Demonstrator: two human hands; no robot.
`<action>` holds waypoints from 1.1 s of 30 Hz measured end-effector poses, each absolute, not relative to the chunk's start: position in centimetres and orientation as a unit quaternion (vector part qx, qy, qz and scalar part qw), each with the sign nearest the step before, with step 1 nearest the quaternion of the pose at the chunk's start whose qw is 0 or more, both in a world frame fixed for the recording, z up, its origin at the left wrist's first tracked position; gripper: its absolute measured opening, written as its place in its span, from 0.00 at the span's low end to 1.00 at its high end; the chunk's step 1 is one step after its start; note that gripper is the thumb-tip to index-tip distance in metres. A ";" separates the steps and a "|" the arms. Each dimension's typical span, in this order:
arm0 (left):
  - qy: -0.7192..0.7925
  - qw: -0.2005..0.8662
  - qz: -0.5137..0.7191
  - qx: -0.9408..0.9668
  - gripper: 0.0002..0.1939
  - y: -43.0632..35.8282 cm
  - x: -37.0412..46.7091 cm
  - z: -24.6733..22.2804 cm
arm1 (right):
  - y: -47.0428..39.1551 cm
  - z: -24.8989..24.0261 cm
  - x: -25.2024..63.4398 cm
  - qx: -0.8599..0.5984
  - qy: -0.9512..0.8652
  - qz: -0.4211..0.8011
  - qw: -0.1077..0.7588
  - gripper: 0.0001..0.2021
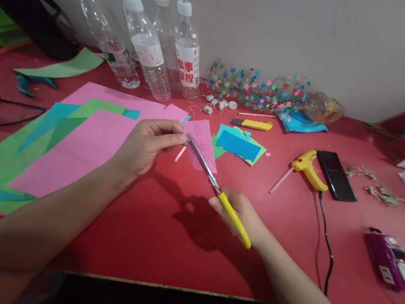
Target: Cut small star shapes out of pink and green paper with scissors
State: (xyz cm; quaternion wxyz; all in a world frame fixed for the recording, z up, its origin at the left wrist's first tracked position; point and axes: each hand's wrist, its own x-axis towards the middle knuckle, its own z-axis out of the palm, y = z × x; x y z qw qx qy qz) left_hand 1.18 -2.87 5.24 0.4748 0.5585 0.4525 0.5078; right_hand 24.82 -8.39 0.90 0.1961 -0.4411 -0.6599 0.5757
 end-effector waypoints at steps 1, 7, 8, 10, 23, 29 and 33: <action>0.453 0.476 0.507 0.559 0.07 -2.9 1.2 5.2 | -8.4 0.9 24.8 -0.441 -0.660 0.576 0.196 0.25; 0.450 0.458 0.510 0.573 0.06 -2.7 0.9 5.3 | -8.3 1.2 24.9 -0.437 -0.646 0.590 0.207 0.25; 0.450 0.451 0.516 0.573 0.05 -2.7 0.8 5.3 | -8.3 1.2 24.9 -0.438 -0.642 0.596 0.205 0.25; 0.450 0.441 0.526 0.571 0.05 -2.6 0.8 5.2 | -8.3 1.1 25.0 -0.437 -0.634 0.606 0.200 0.24; 0.444 0.458 0.531 0.557 0.08 -3.3 1.8 4.9 | -7.9 0.2 25.7 -0.387 -0.637 0.634 0.206 0.24; 0.434 0.469 0.548 0.540 0.10 -3.6 2.3 4.5 | -8.4 0.5 24.9 -0.403 -0.623 0.636 0.212 0.24; 0.427 0.491 0.563 0.510 0.10 -3.8 2.7 4.0 | -9.2 0.6 24.1 -0.419 -0.600 0.642 0.226 0.24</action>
